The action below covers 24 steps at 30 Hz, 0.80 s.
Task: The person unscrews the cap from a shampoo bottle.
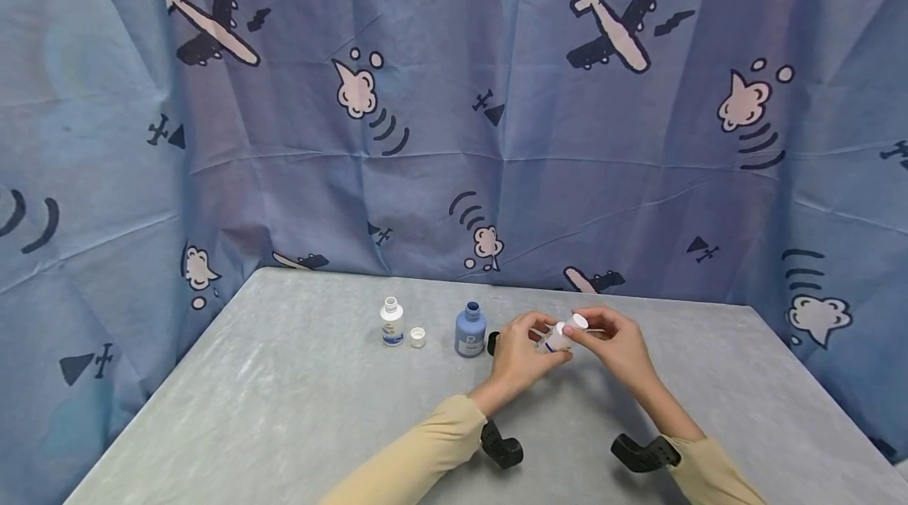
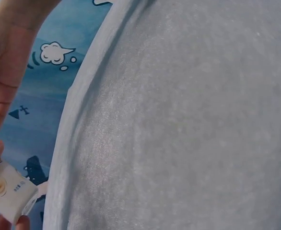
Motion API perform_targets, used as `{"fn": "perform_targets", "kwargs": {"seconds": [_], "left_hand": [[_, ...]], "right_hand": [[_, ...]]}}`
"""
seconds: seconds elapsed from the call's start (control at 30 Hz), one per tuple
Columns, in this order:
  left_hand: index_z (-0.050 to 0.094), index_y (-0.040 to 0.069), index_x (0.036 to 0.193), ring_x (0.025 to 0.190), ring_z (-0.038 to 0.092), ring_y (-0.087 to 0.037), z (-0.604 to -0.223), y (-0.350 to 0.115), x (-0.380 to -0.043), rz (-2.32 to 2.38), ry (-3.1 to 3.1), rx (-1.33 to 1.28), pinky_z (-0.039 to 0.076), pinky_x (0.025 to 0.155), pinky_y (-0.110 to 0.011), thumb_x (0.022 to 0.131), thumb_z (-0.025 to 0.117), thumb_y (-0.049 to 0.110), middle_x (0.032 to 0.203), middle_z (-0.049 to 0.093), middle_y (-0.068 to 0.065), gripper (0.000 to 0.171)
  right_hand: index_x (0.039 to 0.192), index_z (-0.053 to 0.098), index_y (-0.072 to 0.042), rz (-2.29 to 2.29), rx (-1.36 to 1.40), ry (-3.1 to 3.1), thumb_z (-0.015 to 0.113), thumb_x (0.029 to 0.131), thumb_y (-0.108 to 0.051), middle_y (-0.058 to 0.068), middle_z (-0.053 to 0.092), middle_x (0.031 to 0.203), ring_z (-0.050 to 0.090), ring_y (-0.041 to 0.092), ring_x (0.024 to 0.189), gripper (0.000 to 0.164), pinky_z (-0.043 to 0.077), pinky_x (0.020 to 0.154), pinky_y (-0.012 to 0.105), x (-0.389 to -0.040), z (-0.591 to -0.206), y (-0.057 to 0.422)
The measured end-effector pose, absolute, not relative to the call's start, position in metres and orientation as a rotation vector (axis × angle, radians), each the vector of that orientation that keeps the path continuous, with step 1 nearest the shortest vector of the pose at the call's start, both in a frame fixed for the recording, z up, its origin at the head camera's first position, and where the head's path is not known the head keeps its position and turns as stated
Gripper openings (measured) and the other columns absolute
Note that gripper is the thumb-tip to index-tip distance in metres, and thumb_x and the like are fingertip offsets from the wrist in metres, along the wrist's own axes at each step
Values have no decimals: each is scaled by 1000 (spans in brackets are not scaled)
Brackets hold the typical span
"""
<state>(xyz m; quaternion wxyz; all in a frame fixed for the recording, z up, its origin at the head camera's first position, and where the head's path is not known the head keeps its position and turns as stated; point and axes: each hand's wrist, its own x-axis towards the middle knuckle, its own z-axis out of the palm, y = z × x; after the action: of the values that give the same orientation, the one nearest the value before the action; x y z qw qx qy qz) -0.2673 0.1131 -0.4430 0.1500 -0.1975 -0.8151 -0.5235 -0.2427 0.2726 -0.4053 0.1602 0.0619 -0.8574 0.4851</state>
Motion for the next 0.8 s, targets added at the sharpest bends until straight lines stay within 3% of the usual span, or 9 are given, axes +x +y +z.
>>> {"fn": "perform_targets", "kwargs": {"seconds": [0.17,0.53,0.8], "left_hand": [[69,17,104,80,64,-6,-443,112,-267,-1506,-2346,-602,47,70,-13,67,87,23,94,71,-1,42],[71,13,104,80,65,-3,-444,110,-261,-1440,-2323,-648,49,69,-13,67,86,21,92,73,-1,41],[69,10,109,84,66,-7,-442,106,-259,-1437,-2408,-698,50,73,-14,73,83,20,98,73,-4,40]], "right_hand": [[110,66,2,1415,125,-2455,76,82,-20,2,67,92,62,-5,75,37,53,68,16,-242,-403,272],[111,67,3,1460,72,-2484,78,80,-22,-2,69,87,63,-1,74,41,53,67,18,-237,-398,269],[112,67,1,1423,177,-2500,76,82,-17,13,70,98,62,-4,78,36,53,70,15,-236,-402,271]]}}
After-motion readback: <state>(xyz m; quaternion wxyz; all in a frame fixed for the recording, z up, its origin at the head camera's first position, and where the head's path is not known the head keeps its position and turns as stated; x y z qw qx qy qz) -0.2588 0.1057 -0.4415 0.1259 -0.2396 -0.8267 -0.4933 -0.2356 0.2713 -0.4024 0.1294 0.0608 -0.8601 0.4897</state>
